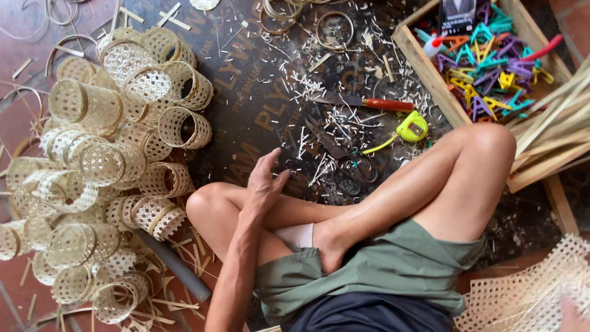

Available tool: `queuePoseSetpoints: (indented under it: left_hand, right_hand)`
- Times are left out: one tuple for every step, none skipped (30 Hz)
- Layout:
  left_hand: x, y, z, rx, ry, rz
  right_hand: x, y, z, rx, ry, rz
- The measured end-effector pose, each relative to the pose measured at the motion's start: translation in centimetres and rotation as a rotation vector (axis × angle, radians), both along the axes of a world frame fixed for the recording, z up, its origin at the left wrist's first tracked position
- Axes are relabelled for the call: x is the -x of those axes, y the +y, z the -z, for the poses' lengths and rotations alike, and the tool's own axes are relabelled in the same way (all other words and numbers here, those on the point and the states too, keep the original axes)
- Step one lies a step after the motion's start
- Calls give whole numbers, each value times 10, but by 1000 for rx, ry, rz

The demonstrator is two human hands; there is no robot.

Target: The person sits cross-legged on the floor and repeatedly forms small cylindrical bamboo baskets by rolling perforated bamboo sheets and securing them with thin bamboo rings. They handle the sheets and rings by hand, adjusting the fit and stacking completed cylinders nearby.

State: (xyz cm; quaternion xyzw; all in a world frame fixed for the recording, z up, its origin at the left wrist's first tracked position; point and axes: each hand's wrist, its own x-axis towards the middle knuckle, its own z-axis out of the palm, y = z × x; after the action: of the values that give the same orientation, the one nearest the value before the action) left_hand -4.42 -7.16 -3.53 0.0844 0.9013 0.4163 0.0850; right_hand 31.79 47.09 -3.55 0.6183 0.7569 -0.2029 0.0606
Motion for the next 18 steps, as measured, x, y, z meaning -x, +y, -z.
queuePoseSetpoints:
  left_hand:
    - [2,0,3,-59,4,-4]
    - [4,0,6,-116,1,1]
    - [6,1,8,-178,14,5]
    - [7,3,9,-141,21,11]
    - [6,5,9,-97,26,15]
    - [5,6,8,-47,22,31]
    - [3,7,6,-50,7,47]
    - [0,8,4,-55,-8,56]
    - [1,7,2,-63,-9,62]
    - [0,5,0,-54,-41,62]
    - [-2,4,-2,-46,-79,59]
    - [-2,1,-3,-40,-103,50]
    - [1,0,-4,-28,-87,53]
    - [-1,-1,-5,-16,-89,60]
    - [-3,-2,-5,-5,-94,70]
    - [-4,-2,-5,6,-108,74]
    - [-5,-2,-5,16,-116,81]
    - [-6,-1,-6,27,-130,97]
  right_hand:
    - [-4,3,11,85,-91,37]
    - [-11,-2,21,127,-122,52]
    - [-12,-5,30,168,-133,62]
    - [-12,-8,37,174,-129,63]
    - [-15,-7,36,178,-124,60]
    - [-16,-11,38,187,-116,61]
    - [-21,-14,37,187,-112,62]
    - [-23,-16,37,177,-97,59]
    - [-25,-19,37,184,-101,50]
    - [-25,-21,38,183,-98,52]
    - [-26,-22,39,186,-101,43]
    - [-24,-24,42,184,-94,37]
    - [-20,-23,45,182,-94,32]
    - [-20,-23,47,178,-95,24]
    - [-21,-20,46,175,-99,17]
    - [-21,-19,47,177,-93,12]
    - [-22,-18,46,177,-88,15]
    - [-24,-16,43,173,-84,14]
